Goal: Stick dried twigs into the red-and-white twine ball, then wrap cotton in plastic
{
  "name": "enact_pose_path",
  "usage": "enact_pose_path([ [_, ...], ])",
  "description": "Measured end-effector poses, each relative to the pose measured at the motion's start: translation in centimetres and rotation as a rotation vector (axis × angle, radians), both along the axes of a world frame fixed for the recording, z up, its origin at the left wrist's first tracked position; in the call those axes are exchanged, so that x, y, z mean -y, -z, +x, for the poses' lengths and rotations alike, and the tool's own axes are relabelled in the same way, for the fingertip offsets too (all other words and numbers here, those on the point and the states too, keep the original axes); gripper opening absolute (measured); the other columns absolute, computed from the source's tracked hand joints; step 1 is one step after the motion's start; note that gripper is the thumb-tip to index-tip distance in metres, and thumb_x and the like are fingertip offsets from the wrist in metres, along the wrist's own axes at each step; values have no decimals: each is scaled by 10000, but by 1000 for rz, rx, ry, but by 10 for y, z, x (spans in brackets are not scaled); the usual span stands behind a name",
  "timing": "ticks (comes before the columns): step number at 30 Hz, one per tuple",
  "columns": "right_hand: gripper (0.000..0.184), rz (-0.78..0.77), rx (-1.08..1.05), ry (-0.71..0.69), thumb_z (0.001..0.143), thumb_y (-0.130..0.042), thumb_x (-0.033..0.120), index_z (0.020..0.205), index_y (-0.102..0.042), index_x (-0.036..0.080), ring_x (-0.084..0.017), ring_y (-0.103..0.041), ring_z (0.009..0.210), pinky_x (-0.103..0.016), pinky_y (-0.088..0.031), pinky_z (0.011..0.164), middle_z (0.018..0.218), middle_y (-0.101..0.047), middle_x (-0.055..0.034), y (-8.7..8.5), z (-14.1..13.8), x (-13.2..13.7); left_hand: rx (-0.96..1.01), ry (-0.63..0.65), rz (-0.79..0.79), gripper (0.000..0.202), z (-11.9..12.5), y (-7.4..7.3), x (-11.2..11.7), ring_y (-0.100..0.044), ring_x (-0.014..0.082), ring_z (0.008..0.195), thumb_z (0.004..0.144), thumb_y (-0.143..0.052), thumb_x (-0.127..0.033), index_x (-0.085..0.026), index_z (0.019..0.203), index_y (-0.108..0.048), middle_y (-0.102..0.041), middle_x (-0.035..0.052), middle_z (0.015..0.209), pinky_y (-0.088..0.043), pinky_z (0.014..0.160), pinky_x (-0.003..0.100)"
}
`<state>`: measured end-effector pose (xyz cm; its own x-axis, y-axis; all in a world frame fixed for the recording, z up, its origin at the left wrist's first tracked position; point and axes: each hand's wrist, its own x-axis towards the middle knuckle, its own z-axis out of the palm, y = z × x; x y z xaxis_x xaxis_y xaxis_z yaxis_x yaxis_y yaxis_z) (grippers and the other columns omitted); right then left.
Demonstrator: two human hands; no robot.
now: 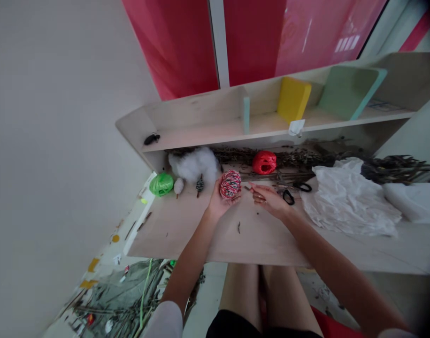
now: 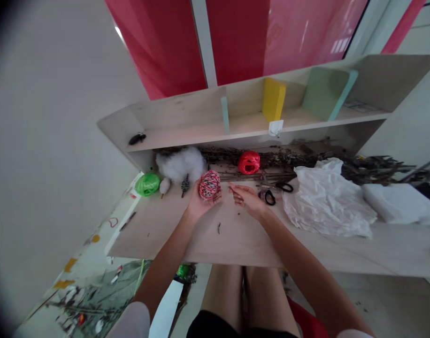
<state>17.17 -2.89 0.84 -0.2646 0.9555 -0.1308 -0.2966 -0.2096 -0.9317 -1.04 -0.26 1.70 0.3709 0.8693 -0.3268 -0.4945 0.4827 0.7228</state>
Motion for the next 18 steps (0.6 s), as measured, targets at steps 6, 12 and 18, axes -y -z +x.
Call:
enact_pose_path([
  [6, 491, -133, -43, 55, 543, -747, 620, 673, -501, 215, -43, -139, 412, -212, -110, 385, 484, -228, 109, -2, 7, -4, -201, 93, 309, 539, 11, -2, 15, -663, 248, 961, 556, -838, -330, -171, 1041, -665, -713, 82, 1014, -500, 898, 392],
  [12, 473, -75, 33, 223, 537, -765, 595, 727, -569, 209, -57, -300, 408, -208, -209, 372, 488, -368, 77, -5, 11, -5, -551, 103, 756, 591, 11, 3, 18, -591, 238, 1081, 570, -846, -312, -216, 1120, -651, -631, 76, 1141, -433, 998, 386],
  [18, 438, 132, 123, 271, 596, -764, 576, 690, -574, 192, -48, -262, 359, -222, -222, 354, 427, -330, 102, -8, 9, 0, -935, 46, 1140, 440, 14, 16, 16, -491, 268, 1176, 742, -702, -260, -257, 1172, -606, -536, 104, 1187, -357, 1063, 427],
])
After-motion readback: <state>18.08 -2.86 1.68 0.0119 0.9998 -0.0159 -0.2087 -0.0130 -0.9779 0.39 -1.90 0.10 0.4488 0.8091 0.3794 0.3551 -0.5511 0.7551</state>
